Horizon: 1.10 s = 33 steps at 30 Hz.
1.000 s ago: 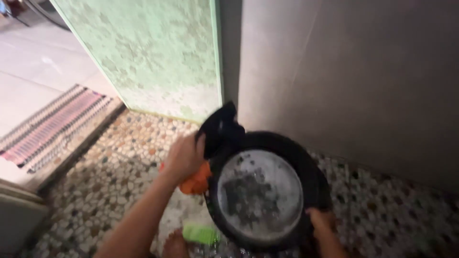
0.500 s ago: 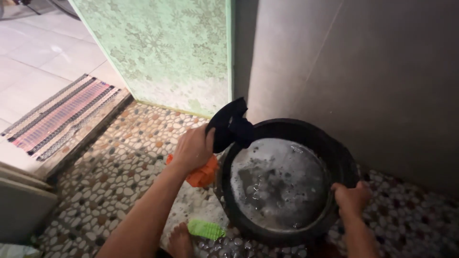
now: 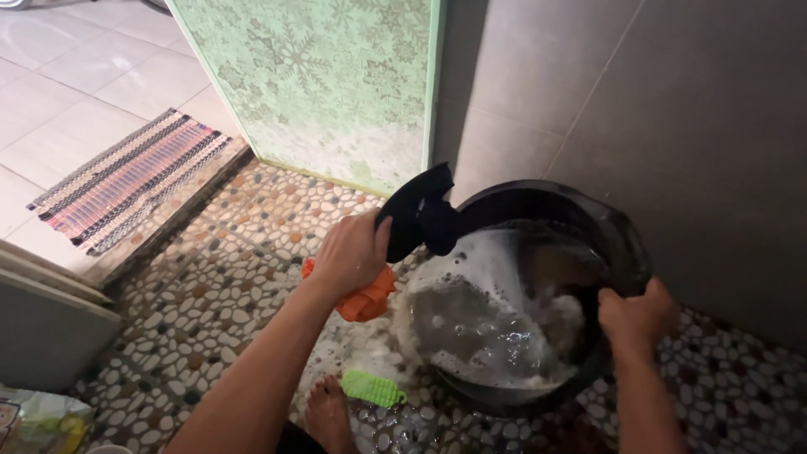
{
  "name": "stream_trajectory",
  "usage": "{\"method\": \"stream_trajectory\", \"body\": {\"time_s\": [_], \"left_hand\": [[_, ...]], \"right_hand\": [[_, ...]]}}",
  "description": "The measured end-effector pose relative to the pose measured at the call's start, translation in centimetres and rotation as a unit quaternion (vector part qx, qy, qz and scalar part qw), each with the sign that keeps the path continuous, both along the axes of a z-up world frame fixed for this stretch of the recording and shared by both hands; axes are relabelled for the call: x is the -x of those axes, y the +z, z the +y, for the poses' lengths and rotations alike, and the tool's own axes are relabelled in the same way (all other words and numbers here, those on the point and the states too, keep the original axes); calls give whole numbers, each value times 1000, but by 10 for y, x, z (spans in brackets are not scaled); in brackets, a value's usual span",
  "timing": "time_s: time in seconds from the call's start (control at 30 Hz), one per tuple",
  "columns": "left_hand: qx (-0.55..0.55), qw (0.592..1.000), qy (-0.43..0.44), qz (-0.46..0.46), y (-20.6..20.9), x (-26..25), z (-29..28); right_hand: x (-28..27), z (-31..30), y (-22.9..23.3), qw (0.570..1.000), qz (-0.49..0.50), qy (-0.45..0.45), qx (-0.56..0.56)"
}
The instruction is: Hand-washing an orange cloth and a black hat in a bucket of soapy water, then rinsing them.
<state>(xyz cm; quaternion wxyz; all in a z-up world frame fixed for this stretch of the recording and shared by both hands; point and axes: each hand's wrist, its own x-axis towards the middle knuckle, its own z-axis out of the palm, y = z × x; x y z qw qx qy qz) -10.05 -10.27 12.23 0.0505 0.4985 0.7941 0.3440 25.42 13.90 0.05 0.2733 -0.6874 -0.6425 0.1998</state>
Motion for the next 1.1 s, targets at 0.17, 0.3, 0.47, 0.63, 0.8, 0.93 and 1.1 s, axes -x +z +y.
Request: {"method": "stream_trajectory", "body": {"time_s": [0.17, 0.3, 0.47, 0.63, 0.8, 0.93, 1.1], "left_hand": [[14, 1000, 9, 2, -2, -2, -1], [33, 999, 10, -5, 1, -4, 0], [31, 999, 0, -9, -5, -5, 4], [21, 1000, -5, -7, -6, -7, 4], [37, 999, -1, -11, 0, -8, 2], [42, 999, 3, -7, -4, -5, 3], [-1, 999, -24, 22, -15, 1, 5]], "right_hand": [[1, 2, -11, 1000, 2, 6, -23], [9, -10, 5, 999, 23, -9, -22], [10, -17, 8, 998, 48, 7, -45], [20, -20, 14, 995, 46, 26, -85], [31, -30, 25, 997, 44, 13, -56], [33, -21, 8, 990, 22, 41, -136], [48, -42, 26, 973, 23, 99, -208]]}}
